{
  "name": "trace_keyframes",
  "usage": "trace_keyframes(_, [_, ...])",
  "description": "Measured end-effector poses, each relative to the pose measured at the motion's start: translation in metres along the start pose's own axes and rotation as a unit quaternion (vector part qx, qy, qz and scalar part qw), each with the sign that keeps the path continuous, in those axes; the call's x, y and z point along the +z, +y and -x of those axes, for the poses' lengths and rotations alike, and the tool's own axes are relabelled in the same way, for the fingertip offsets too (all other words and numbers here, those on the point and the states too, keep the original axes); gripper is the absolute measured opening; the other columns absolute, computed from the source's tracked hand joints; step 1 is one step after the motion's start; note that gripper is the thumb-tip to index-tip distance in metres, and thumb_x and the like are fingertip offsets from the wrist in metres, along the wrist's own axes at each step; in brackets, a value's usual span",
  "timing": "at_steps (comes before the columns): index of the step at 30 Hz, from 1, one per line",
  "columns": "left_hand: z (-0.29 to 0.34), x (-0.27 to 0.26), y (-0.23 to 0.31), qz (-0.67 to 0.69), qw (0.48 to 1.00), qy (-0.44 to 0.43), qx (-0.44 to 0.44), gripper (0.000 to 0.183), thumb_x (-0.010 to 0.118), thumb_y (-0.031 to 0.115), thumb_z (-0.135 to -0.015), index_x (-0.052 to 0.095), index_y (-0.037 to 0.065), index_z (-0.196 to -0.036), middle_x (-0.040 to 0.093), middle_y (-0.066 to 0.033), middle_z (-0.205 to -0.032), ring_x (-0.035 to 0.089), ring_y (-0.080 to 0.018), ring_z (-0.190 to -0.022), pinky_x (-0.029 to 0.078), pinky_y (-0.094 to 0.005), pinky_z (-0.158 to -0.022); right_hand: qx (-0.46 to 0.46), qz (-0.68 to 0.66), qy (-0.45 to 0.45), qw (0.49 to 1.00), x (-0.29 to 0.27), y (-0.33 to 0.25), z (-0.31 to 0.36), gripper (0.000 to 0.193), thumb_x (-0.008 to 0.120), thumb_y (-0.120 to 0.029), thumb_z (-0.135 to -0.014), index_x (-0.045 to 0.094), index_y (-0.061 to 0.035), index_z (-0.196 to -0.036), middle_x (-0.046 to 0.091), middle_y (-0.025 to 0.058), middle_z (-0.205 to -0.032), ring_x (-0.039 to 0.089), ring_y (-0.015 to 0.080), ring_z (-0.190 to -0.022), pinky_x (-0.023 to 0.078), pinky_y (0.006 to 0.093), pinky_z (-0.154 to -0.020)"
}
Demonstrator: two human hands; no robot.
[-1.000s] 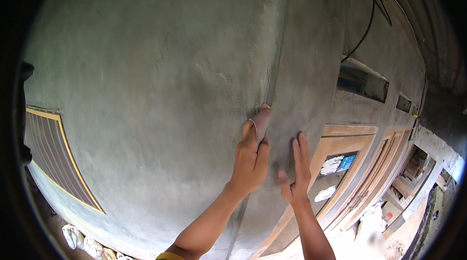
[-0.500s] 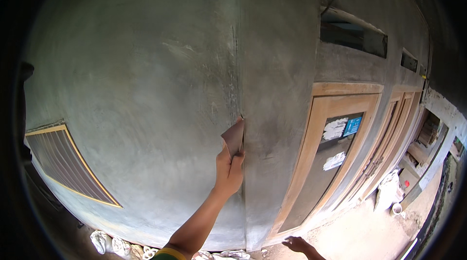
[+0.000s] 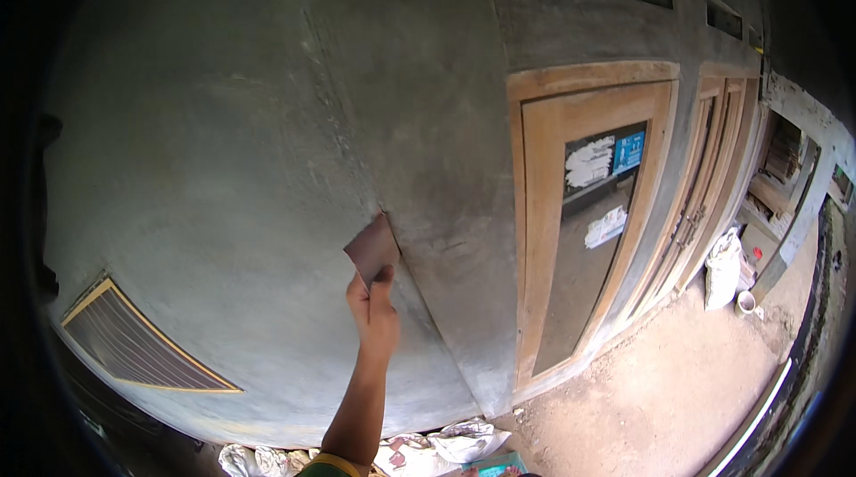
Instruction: The person smooths a freshly plastered wall using a sanding block held in the right hand while the left hand supports the arm. The person moves the block up and down along the wall surface, focusing on the area near a wooden door frame.
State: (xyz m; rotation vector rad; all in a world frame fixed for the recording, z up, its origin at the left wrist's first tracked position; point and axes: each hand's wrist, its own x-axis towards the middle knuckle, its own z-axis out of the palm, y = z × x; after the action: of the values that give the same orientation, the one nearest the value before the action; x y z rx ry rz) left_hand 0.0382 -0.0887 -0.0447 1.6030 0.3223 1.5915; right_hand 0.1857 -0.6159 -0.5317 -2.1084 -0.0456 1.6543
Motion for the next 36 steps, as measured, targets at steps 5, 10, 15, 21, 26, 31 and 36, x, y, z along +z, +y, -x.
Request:
trace_keyframes(5, [0.014, -0.009, -0.019, -0.028, 0.999, 0.028, 0.0, 0.013, 0.053, 0.005, -0.101, 0.058, 0.003, -0.09, 0.043, 0.0089, -0.077, 0.03, -0.0023, -0.069, 0.023, -0.0259, -0.06, -0.178, -0.341, 0.023, 0.923, -0.029, -0.119, 0.023, 0.049, 0.058, -0.042, -0.106, 0.07, 0.0051, -0.111, 0.076, 0.0216, -0.092, 0.077, 0.0321, -0.085, 0.064, 0.0443, -0.079])
trace_keyframes(10, [0.028, -0.02, -0.026, 0.004, 0.999, 0.001, -0.035, 0.017, 0.053, 0.011, -0.104, 0.06, -0.001, -0.094, 0.049, 0.0064, -0.08, 0.035, -0.0043, -0.073, 0.028, -0.0246, -0.065, -0.388, -0.48, -0.367, 0.695, -0.065, -0.301, 0.103, 0.096, 0.042, -0.072, -0.099, 0.026, 0.0003, -0.161, 0.036, 0.0191, -0.164, 0.039, 0.0392, -0.149, 0.032, 0.057, -0.123])
trace_keyframes(15, [0.037, -0.03, -0.034, -0.005, 0.999, 0.011, -0.038, 0.017, 0.052, 0.011, -0.105, 0.062, -0.002, -0.101, 0.053, 0.0049, -0.086, 0.037, -0.0038, -0.078, 0.031, -0.023, -0.072, -0.448, -0.443, -0.328, 0.704, -0.049, -0.384, 0.172, 0.092, 0.038, -0.067, -0.103, 0.022, 0.0026, -0.161, 0.034, 0.0197, -0.165, 0.035, 0.0317, -0.153, 0.029, 0.0467, -0.126])
trace_keyframes(21, [0.059, -0.04, -0.051, -0.055, 0.995, 0.001, -0.085, 0.024, 0.053, 0.011, -0.104, 0.065, -0.006, -0.117, 0.064, -0.0001, -0.103, 0.051, -0.0057, -0.094, 0.04, -0.023, -0.085, -0.462, -0.476, -0.334, 0.67, -0.031, -0.397, 0.16, 0.068, 0.043, -0.046, -0.11, 0.034, 0.0045, -0.155, 0.045, 0.0234, -0.157, 0.049, 0.0304, -0.144, 0.043, 0.0403, -0.118])
trace_keyframes(26, [0.106, -0.063, -0.065, 0.067, 0.976, 0.011, -0.205, 0.028, 0.057, 0.007, -0.101, 0.063, -0.006, -0.125, 0.065, -0.0062, -0.121, 0.059, -0.0135, -0.113, 0.043, -0.031, -0.103, -0.411, 0.036, 0.149, 0.899, -0.02, -0.387, 0.129, 0.067, 0.079, -0.04, -0.091, 0.056, -0.0016, -0.141, 0.067, 0.0163, -0.125, 0.07, 0.0243, -0.103, 0.058, 0.0308, -0.086])
trace_keyframes(31, [0.167, -0.084, -0.081, 0.281, 0.904, 0.044, -0.32, 0.038, 0.059, 0.004, -0.096, 0.057, -0.004, -0.132, 0.062, -0.0133, -0.133, 0.058, -0.0257, -0.126, 0.042, -0.0441, -0.113, -0.572, 0.127, 0.205, 0.784, 0.003, -0.39, 0.124, 0.06, 0.076, -0.038, -0.094, 0.058, -0.0039, -0.141, 0.048, 0.022, -0.152, 0.063, 0.0356, -0.121, 0.054, 0.0427, -0.1])
trace_keyframes(36, [0.208, -0.087, -0.088, 0.339, 0.837, 0.081, -0.422, 0.036, 0.063, 0.011, -0.097, 0.057, -0.001, -0.13, 0.063, -0.0125, -0.132, 0.058, -0.0251, -0.127, 0.042, -0.0432, -0.114, -0.615, 0.07, 0.134, 0.774, 0.024, -0.411, 0.132, 0.046, 0.067, -0.031, -0.102, 0.061, -0.001, -0.137, 0.063, 0.0226, -0.137, 0.062, 0.0377, -0.128, 0.052, 0.0447, -0.102])
